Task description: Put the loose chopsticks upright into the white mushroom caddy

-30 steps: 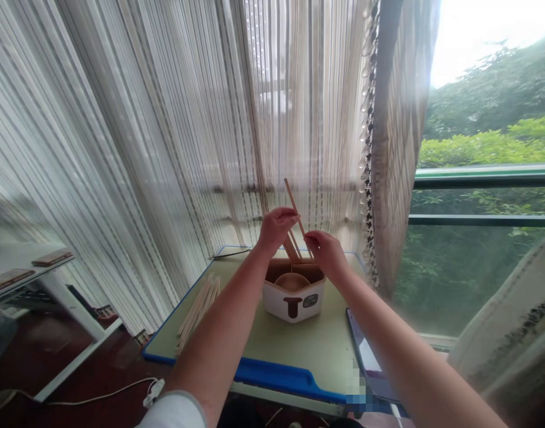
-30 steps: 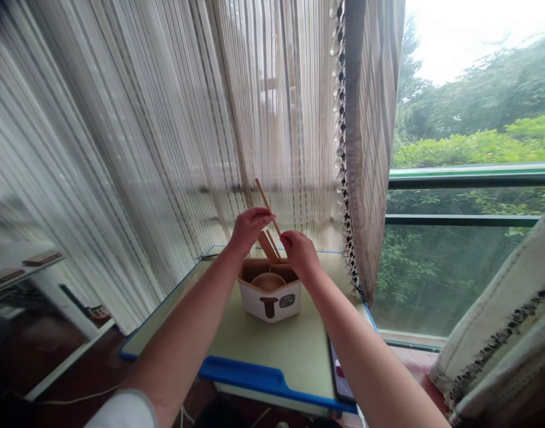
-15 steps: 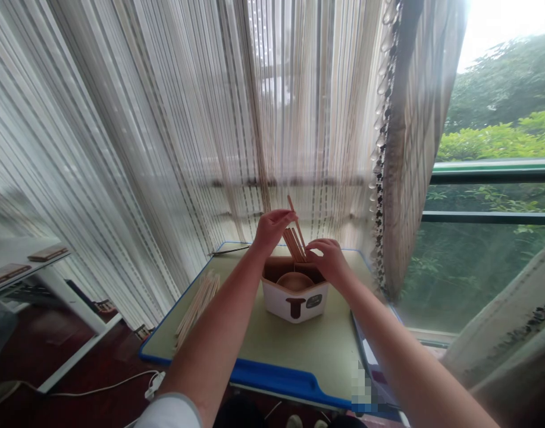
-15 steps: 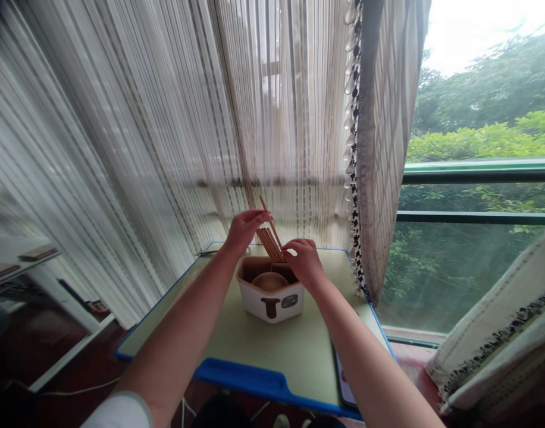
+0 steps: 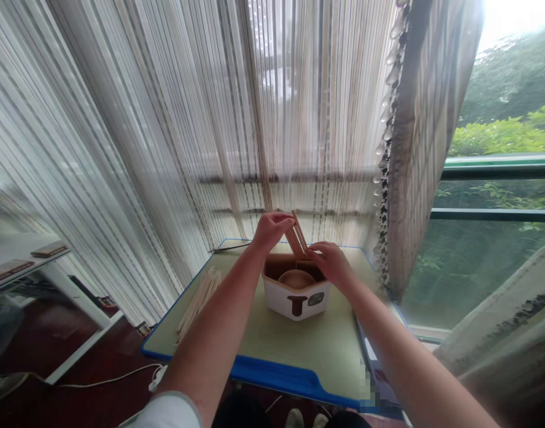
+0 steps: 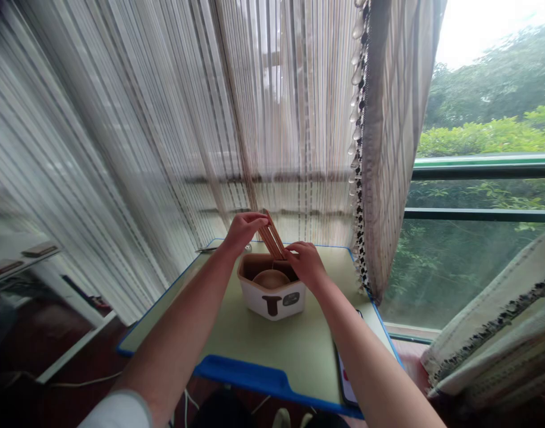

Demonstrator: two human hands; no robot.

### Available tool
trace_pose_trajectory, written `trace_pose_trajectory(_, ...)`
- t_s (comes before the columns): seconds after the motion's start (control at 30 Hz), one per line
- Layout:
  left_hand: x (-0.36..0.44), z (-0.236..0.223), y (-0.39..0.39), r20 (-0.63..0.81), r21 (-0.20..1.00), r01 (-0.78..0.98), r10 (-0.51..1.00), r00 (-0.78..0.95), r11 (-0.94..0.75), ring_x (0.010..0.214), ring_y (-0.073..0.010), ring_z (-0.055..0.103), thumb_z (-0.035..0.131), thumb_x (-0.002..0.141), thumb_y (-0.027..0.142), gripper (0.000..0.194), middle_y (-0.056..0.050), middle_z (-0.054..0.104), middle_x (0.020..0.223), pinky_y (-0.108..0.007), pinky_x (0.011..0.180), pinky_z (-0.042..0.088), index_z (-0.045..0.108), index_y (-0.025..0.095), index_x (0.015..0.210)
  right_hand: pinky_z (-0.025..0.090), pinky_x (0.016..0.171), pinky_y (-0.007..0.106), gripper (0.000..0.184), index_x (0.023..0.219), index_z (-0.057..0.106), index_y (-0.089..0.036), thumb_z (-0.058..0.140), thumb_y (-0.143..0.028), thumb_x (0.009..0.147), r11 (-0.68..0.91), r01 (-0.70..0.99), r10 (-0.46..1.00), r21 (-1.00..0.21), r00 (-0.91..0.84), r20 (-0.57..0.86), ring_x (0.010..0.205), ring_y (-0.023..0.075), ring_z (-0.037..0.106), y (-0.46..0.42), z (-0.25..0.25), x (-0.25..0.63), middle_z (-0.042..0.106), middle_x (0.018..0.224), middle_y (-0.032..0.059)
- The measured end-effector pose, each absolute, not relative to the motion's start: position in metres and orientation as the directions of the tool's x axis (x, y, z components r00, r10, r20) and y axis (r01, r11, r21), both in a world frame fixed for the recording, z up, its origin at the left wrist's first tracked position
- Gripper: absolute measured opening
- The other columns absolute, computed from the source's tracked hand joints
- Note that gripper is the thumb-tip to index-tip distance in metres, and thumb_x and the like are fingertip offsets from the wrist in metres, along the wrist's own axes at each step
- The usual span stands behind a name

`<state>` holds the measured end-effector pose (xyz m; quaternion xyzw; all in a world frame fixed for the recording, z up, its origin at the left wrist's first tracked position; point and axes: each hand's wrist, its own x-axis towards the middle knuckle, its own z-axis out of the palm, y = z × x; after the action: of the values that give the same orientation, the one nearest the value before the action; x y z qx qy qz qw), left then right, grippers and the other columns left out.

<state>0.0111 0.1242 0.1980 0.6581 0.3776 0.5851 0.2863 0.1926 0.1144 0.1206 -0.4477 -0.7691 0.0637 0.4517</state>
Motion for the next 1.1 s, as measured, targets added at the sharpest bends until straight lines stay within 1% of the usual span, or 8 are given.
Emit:
trace_pose_trajectory(0.2,0.007,0.199,0.12,0.571,0.817,0.099,0.821,0.011,-0.569,0.079,-0.0157,0.063,0.065,0.066,0.035,0.032,-0.008,0.068,0.085,-0.031,0.075,0.049,0.065,0.014,0.09,0.041,0.085,0.036,0.016,0.083,0.068,-0.023,0.054,-0.028,0.077,0.638,0.671,0.647,-0.377,-0.202,0.735,0.096,0.0209,0.051,0.113,0.122,0.193,0.063,0.098,0.0045)
trace_pose_trajectory(0.43,0.013,0.194,0.112,0.599,0.785,0.162,0.799,0.048,-0.598,0.079,-0.0163,0.062,0.059,0.071,0.035,0.025,-0.007,0.068,0.083,-0.03,0.075,0.049,0.067,0.015,0.085,0.041,0.083,0.035,0.02,0.082,0.067,-0.022,0.049,-0.029,0.082,0.689,0.631,0.606,-0.356,-0.233,0.76,0.087,0.0188,0.055,0.113,0.132,0.182,0.066,0.089,0.0039)
trace_pose_trajectory(0.53,0.011,0.187,0.112,0.59,0.802,0.085,0.807,0.045,-0.591,0.086,-0.0165,0.062,0.058,0.073,0.03,0.025,-0.007,0.067,0.089,-0.032,0.081,0.048,0.065,0.015,0.092,0.041,0.082,0.035,0.024,0.081,0.068,-0.022,0.047,-0.031,0.084,0.677,0.639,0.62,-0.365,-0.228,0.751,0.085,0.0182,0.056,0.112,0.13,0.183,0.066,0.086,0.0039)
trace_pose_trajectory(0.67,0.003,0.165,0.115,0.558,0.83,0.039,0.826,-0.077,-0.556,0.09,-0.0166,0.06,0.06,0.07,0.022,0.034,-0.008,0.065,0.099,-0.033,0.08,0.049,0.058,0.016,0.104,0.043,0.08,0.033,0.023,0.077,0.069,-0.022,0.049,-0.031,0.082,0.666,0.625,0.671,-0.408,-0.263,0.693,0.084,0.0174,0.057,0.114,0.125,0.19,0.065,0.09,0.0047)
trace_pose_trajectory(0.8,0.0,0.143,0.112,0.487,0.873,0.03,0.873,0.023,-0.487,0.081,-0.0171,0.062,0.063,0.068,0.027,0.028,-0.009,0.066,0.09,-0.034,0.073,0.052,0.063,0.013,0.093,0.047,0.076,0.03,0.021,0.078,0.07,-0.022,0.05,-0.03,0.08,0.654,0.587,0.726,-0.478,-0.307,0.616,0.081,0.0154,0.059,0.116,0.123,0.196,0.062,0.099,0.0056)
trace_pose_trajectory(0.9,0.002,0.142,0.111,0.483,0.874,0.031,0.873,0.063,-0.485,0.075,-0.0165,0.062,0.064,0.068,0.029,0.027,-0.008,0.067,0.084,-0.033,0.068,0.053,0.065,0.012,0.088,0.046,0.08,0.031,0.02,0.085,0.068,-0.022,0.051,-0.03,0.079,0.661,0.568,0.714,-0.491,-0.273,0.645,0.087,0.017,0.058,0.117,0.125,0.193,0.062,0.099,0.0054)
trace_pose_trajectory(1.0,0.004,0.149,0.114,0.47,0.882,0.013,0.881,0.061,-0.471,0.07,-0.0159,0.062,0.066,0.066,0.029,0.027,-0.008,0.067,0.081,-0.031,0.062,0.053,0.066,0.012,0.087,0.046,0.076,0.03,0.023,0.089,0.066,-0.021,0.048,-0.032,0.081,0.639,0.555,0.73,-0.532,-0.219,0.647,0.084,0.0168,0.059,0.116,0.127,0.187,0.065,0.092,0.0044)
trace_pose_trajectory(1.1,0.003,0.153,0.118,0.453,0.891,0.0,0.889,0.069,-0.454,0.07,-0.0163,0.063,0.066,0.066,0.029,0.027,-0.008,0.067,0.082,-0.031,0.061,0.054,0.066,0.012,0.087,0.044,0.074,0.029,0.026,0.083,0.067,-0.023,0.044,-0.034,0.083,0.614,0.573,0.762,-0.543,-0.249,0.598,0.081,0.0169,0.06,0.115,0.127,0.184,0.067,0.085,0.003)
